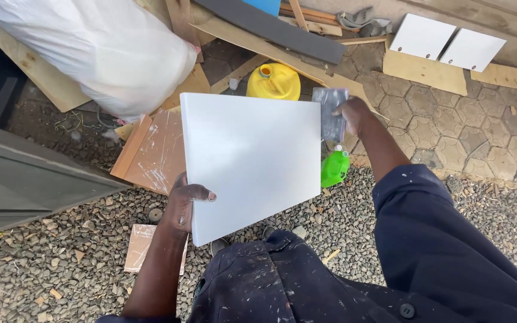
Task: Manual sanding of the edges and surface of a white board using sandpaper
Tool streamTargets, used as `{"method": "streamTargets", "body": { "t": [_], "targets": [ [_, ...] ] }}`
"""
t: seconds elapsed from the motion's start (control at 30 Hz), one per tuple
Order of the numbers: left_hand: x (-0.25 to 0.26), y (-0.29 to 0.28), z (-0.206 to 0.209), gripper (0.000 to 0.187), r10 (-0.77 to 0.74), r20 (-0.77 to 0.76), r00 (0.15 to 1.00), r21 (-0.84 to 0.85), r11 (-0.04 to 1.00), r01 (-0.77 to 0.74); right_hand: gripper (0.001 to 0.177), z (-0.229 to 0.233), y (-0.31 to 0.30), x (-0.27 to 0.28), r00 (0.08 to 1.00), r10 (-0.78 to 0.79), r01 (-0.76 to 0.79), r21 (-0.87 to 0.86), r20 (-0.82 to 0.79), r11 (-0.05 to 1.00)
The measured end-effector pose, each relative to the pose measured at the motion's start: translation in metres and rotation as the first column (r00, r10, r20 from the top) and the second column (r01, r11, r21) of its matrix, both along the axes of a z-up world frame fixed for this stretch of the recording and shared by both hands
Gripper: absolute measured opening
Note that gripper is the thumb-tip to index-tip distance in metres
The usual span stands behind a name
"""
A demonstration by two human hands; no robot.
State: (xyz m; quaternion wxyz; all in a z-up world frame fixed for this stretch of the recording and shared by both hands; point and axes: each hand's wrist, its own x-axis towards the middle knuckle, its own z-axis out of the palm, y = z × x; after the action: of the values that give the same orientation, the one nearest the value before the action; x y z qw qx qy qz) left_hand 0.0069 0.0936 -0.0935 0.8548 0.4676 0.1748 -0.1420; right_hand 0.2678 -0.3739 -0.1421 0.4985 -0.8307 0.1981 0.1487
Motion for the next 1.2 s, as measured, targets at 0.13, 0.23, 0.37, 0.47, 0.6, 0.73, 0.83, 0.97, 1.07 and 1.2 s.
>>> {"method": "streamTargets", "body": {
  "t": [0.13,0.23,0.37,0.47,0.6,0.73,0.83,0.97,1.07,1.2],
  "targets": [
    [-0.012,0.002,0.006,0.069,0.032,0.003,0.999,-0.04,0.999,-0.032,0.047,-0.068,-0.03,0.03,1.0,0.008,-0.008,0.01,0.018,1.0],
    [-0.018,0.0,0.024,0.068,0.086,-0.001,0.996,-0.096,0.992,-0.086,0.048,-0.026,0.012,-0.012,0.996,0.043,-0.043,0.004,-0.079,0.999],
    [-0.021,0.009,0.041,0.068,0.151,0.001,0.989,-0.167,0.975,-0.149,0.052,-0.027,0.034,-0.048,0.966,0.051,-0.021,0.117,-0.255,0.993],
    [-0.027,0.018,0.014,0.069,0.159,-0.009,0.987,-0.138,0.978,-0.158,0.051,-0.054,0.027,-0.022,0.989,0.08,-0.072,0.07,-0.125,0.995],
    [-0.024,0.027,-0.011,0.065,0.157,0.015,0.988,-0.115,0.981,-0.154,0.051,-0.024,0.048,0.01,0.995,0.077,-0.079,0.041,0.064,0.996],
    [-0.016,0.026,0.04,0.06,0.2,0.06,0.978,-0.129,0.973,-0.192,0.052,0.058,0.086,-0.059,0.98,0.199,-0.196,-0.147,0.005,0.97],
    [-0.017,0.037,0.017,0.061,0.244,0.063,0.968,-0.156,0.96,-0.232,0.055,0.04,0.066,-0.091,0.948,0.23,-0.254,-0.09,-0.219,0.963],
    [-0.016,0.032,0.029,0.062,0.282,0.049,0.958,-0.195,0.944,-0.267,0.04,0.096,0.081,-0.118,0.945,0.217,-0.291,-0.33,-0.243,0.898],
    [-0.012,0.03,0.03,0.063,0.305,0.047,0.951,-0.225,0.931,-0.287,0.049,0.051,0.016,-0.079,0.886,-0.462,0.396,0.596,-0.046,0.699],
    [-0.009,0.019,0.035,0.066,0.291,0.057,0.955,-0.249,0.93,-0.269,0.061,0.118,0.08,-0.092,0.999,0.002,0.041,0.847,-0.05,0.53]
  ]
}}
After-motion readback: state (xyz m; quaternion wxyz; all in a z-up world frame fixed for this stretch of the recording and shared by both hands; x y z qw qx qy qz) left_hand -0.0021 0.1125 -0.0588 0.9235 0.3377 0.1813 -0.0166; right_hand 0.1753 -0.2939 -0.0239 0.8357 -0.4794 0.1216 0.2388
